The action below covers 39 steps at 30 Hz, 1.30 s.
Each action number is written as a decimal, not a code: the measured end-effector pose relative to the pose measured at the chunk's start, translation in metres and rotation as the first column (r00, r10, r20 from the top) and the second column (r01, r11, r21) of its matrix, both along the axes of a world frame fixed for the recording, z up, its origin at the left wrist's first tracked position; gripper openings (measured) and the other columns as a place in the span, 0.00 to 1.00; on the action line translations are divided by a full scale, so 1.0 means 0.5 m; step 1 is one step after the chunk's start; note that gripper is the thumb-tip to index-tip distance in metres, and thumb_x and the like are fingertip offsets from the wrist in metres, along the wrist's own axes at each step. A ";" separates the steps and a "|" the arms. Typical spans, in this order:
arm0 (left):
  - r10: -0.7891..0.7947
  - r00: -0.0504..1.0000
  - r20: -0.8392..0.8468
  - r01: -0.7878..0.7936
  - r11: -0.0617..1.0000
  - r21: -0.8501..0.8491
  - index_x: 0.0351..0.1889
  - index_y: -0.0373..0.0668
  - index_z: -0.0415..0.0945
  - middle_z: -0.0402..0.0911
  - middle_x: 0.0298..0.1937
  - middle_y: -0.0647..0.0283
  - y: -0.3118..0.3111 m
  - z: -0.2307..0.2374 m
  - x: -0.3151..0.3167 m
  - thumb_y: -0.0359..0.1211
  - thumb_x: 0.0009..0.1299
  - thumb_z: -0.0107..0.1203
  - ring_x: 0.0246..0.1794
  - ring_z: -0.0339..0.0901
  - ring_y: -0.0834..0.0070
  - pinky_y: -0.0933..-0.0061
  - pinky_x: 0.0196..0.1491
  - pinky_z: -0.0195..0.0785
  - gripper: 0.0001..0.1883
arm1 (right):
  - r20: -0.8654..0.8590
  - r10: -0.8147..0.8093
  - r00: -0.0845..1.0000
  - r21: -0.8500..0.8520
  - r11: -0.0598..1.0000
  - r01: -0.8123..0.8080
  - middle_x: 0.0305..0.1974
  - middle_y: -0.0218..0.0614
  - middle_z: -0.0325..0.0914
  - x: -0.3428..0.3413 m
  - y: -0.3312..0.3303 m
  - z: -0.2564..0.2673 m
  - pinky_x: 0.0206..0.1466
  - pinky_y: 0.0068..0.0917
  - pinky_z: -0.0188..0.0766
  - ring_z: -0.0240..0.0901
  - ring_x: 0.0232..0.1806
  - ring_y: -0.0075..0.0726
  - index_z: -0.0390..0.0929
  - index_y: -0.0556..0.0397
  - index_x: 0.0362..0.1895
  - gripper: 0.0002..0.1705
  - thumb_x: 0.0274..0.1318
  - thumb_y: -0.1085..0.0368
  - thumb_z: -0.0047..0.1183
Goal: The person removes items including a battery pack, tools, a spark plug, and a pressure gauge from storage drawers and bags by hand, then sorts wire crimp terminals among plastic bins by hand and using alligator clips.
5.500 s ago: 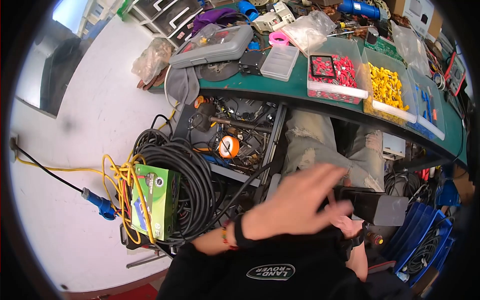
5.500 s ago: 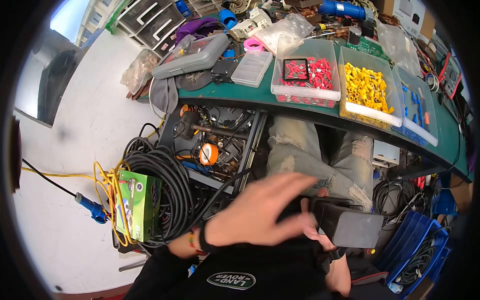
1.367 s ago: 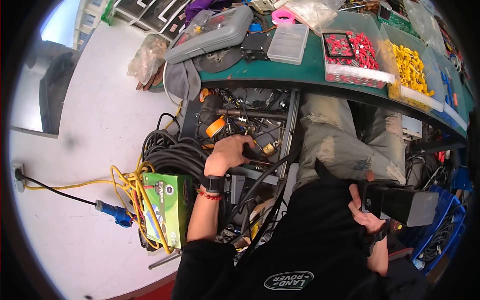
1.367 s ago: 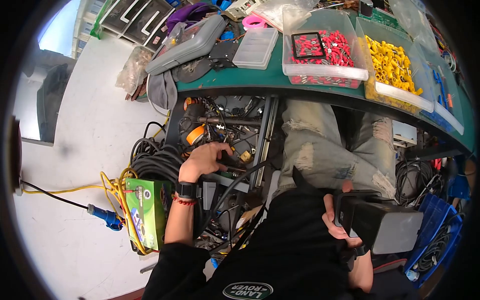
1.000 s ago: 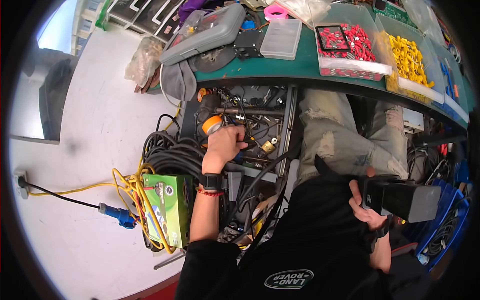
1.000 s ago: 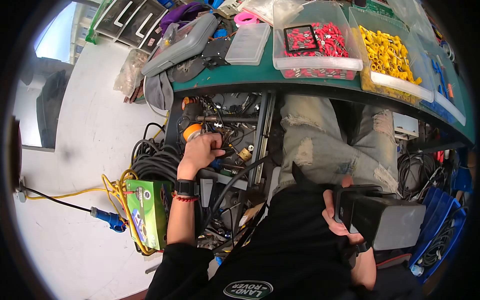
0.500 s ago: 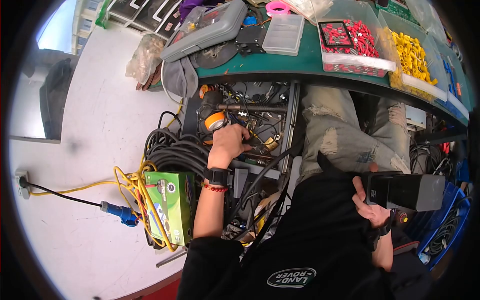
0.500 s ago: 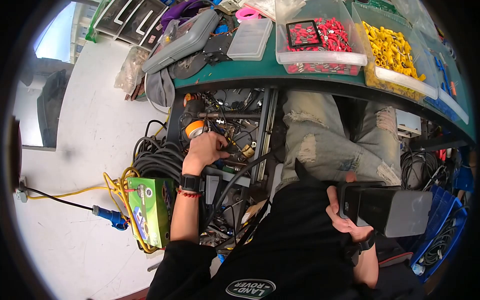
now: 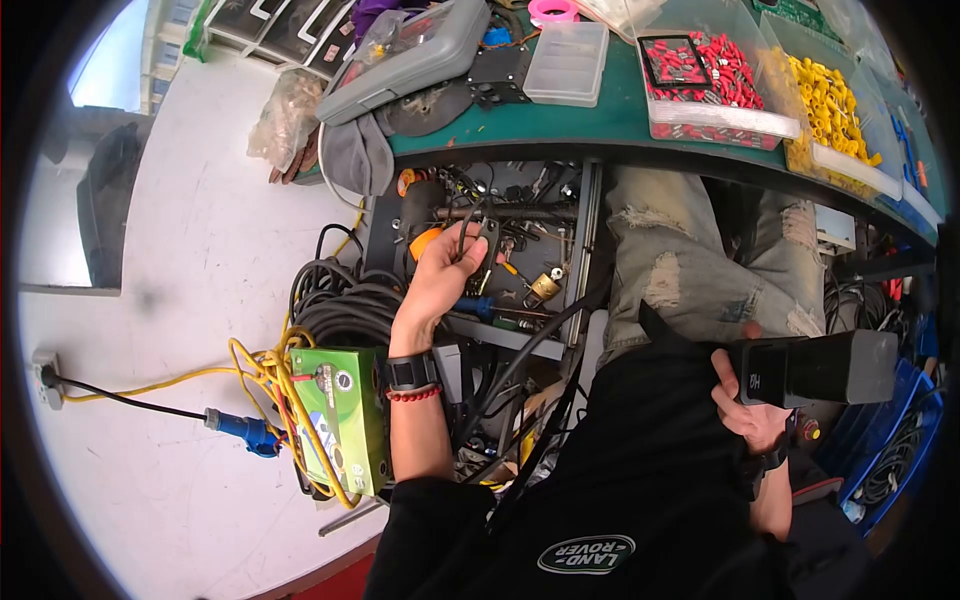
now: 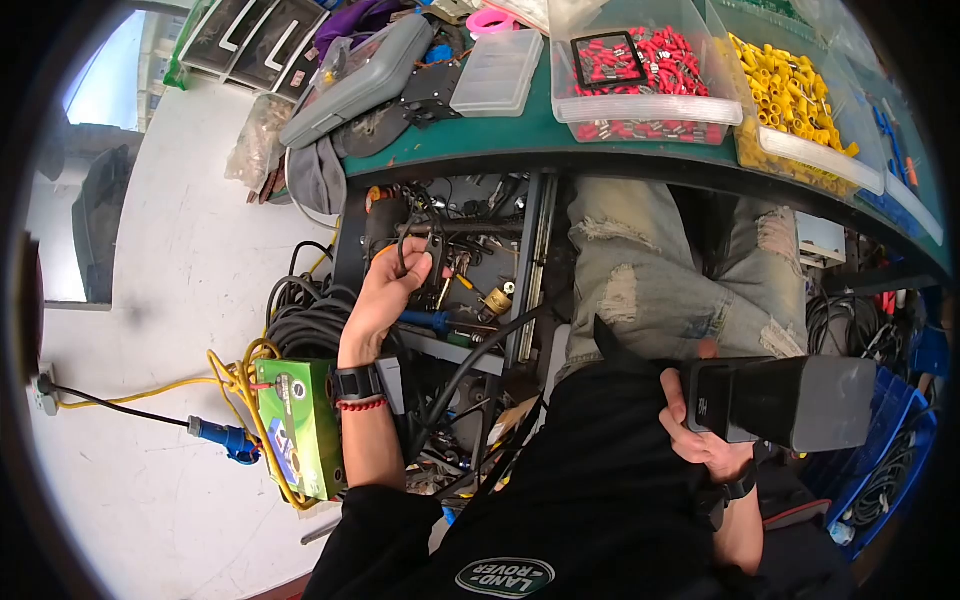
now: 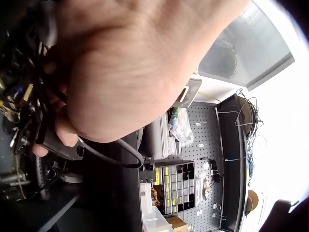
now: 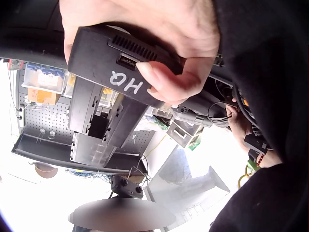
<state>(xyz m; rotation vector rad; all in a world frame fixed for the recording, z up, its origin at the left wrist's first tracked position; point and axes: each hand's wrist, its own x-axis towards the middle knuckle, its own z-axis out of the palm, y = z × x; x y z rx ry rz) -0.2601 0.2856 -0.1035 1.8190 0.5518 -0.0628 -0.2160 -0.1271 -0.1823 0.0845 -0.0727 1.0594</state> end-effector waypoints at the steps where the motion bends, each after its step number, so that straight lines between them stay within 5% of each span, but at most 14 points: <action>1: 0.010 1.000 -0.001 -0.010 1.000 0.011 0.48 0.35 0.73 0.81 0.36 0.66 -0.002 0.002 0.001 0.29 0.77 0.44 0.40 0.76 0.82 0.82 0.49 0.65 0.09 | -0.007 0.002 1.000 0.003 1.000 -0.002 0.42 0.50 0.58 -0.001 -0.001 -0.003 0.18 0.25 0.62 0.59 0.24 0.40 0.56 0.33 0.71 0.31 0.66 0.46 0.42; 4: 0.057 0.998 -0.029 -0.057 0.998 0.010 0.48 0.36 0.75 0.79 0.34 0.69 -0.005 0.013 0.004 0.34 0.80 0.39 0.38 0.73 0.83 0.82 0.47 0.64 0.14 | -0.094 -0.010 0.996 -0.048 0.999 0.005 0.38 0.54 0.57 -0.003 -0.004 0.004 0.16 0.26 0.55 0.57 0.22 0.42 0.60 0.31 0.67 0.27 0.66 0.46 0.40; 12: 0.194 0.981 0.031 -0.195 0.980 0.033 0.46 0.38 0.77 0.70 0.29 0.74 0.009 -0.010 0.012 0.42 0.80 0.40 0.34 0.64 0.84 0.81 0.44 0.59 0.19 | -0.064 0.016 0.998 -0.021 1.000 -0.018 0.40 0.52 0.58 -0.002 -0.008 -0.003 0.18 0.26 0.59 0.58 0.23 0.42 0.58 0.29 0.69 0.27 0.68 0.49 0.39; 16: 0.119 0.988 0.099 -0.140 0.959 0.247 0.46 0.38 0.76 0.71 0.29 0.70 0.031 -0.066 0.011 0.43 0.78 0.45 0.30 0.65 0.81 0.78 0.38 0.61 0.17 | -0.010 0.027 1.000 0.025 0.999 -0.027 0.41 0.52 0.56 -0.002 -0.008 -0.007 0.19 0.27 0.61 0.58 0.25 0.43 0.56 0.30 0.72 0.29 0.68 0.50 0.38; 18: 0.038 0.998 0.057 -0.062 0.849 0.524 0.47 0.38 0.75 0.74 0.30 0.64 0.024 -0.071 0.012 0.44 0.75 0.51 0.29 0.69 0.74 0.74 0.37 0.65 0.17 | -0.004 0.034 0.999 0.037 0.999 -0.033 0.41 0.53 0.56 -0.002 -0.007 -0.012 0.19 0.27 0.61 0.58 0.25 0.44 0.56 0.30 0.72 0.29 0.68 0.50 0.38; 19: 0.051 0.996 0.076 -0.088 0.783 0.616 0.49 0.39 0.75 0.74 0.29 0.61 0.024 -0.080 0.011 0.42 0.66 0.62 0.29 0.72 0.67 0.71 0.38 0.68 0.20 | 0.002 0.039 0.999 0.049 0.998 -0.039 0.41 0.53 0.56 -0.001 -0.007 -0.015 0.19 0.28 0.61 0.58 0.25 0.44 0.56 0.29 0.72 0.29 0.68 0.50 0.38; 23: -0.035 0.994 0.107 -0.063 0.615 0.786 0.49 0.40 0.73 0.70 0.28 0.66 -0.011 -0.043 0.010 0.36 0.51 0.75 0.29 0.69 0.72 0.72 0.37 0.67 0.30 | 0.077 0.037 0.996 0.020 0.999 -0.039 0.41 0.54 0.56 0.001 -0.009 -0.017 0.19 0.28 0.61 0.57 0.24 0.44 0.56 0.29 0.72 0.29 0.68 0.50 0.37; 27: 0.041 0.997 0.065 -0.075 0.700 0.710 0.43 0.39 0.76 0.70 0.24 0.72 -0.031 -0.008 0.020 0.35 0.53 0.74 0.25 0.66 0.82 0.80 0.32 0.63 0.23 | 0.016 0.034 0.999 0.014 0.999 -0.035 0.40 0.53 0.56 0.000 -0.010 -0.008 0.19 0.27 0.60 0.57 0.24 0.44 0.56 0.30 0.72 0.28 0.69 0.51 0.36; 30: -0.132 0.978 0.158 0.007 0.788 0.615 0.36 0.37 0.77 0.75 0.29 0.67 -0.041 -0.008 0.026 0.33 0.53 0.73 0.26 0.68 0.81 0.77 0.32 0.66 0.18 | 0.003 0.030 1.000 -0.009 1.000 -0.030 0.40 0.52 0.56 0.001 -0.010 -0.005 0.19 0.28 0.60 0.57 0.24 0.43 0.56 0.31 0.71 0.27 0.69 0.51 0.36; 32: -0.173 0.979 -0.108 0.202 0.895 0.398 0.35 0.34 0.80 0.80 0.31 0.64 -0.046 -0.001 0.029 0.32 0.55 0.72 0.26 0.71 0.81 0.78 0.31 0.66 0.15 | 0.000 0.028 1.000 -0.013 1.000 -0.028 0.40 0.52 0.56 0.001 -0.010 -0.004 0.19 0.28 0.60 0.57 0.24 0.43 0.56 0.31 0.71 0.27 0.70 0.51 0.35; 33: -0.221 0.945 -0.243 0.303 0.869 0.392 0.42 0.34 0.81 0.83 0.33 0.60 -0.053 0.011 0.031 0.32 0.55 0.72 0.28 0.75 0.79 0.77 0.33 0.69 0.19 | -0.007 0.033 0.999 -0.014 0.999 -0.033 0.40 0.52 0.56 0.002 -0.010 -0.002 0.19 0.28 0.61 0.58 0.24 0.43 0.57 0.31 0.70 0.26 0.69 0.51 0.36; 39: -0.305 0.932 -0.197 0.361 0.830 0.425 0.63 0.44 0.71 0.80 0.44 0.60 -0.023 -0.046 -0.001 0.29 0.57 0.70 0.38 0.75 0.75 0.75 0.41 0.71 0.33 | 0.001 0.037 0.999 -0.001 0.999 -0.037 0.40 0.52 0.56 0.005 -0.007 0.002 0.19 0.28 0.62 0.58 0.24 0.44 0.58 0.32 0.69 0.26 0.69 0.51 0.37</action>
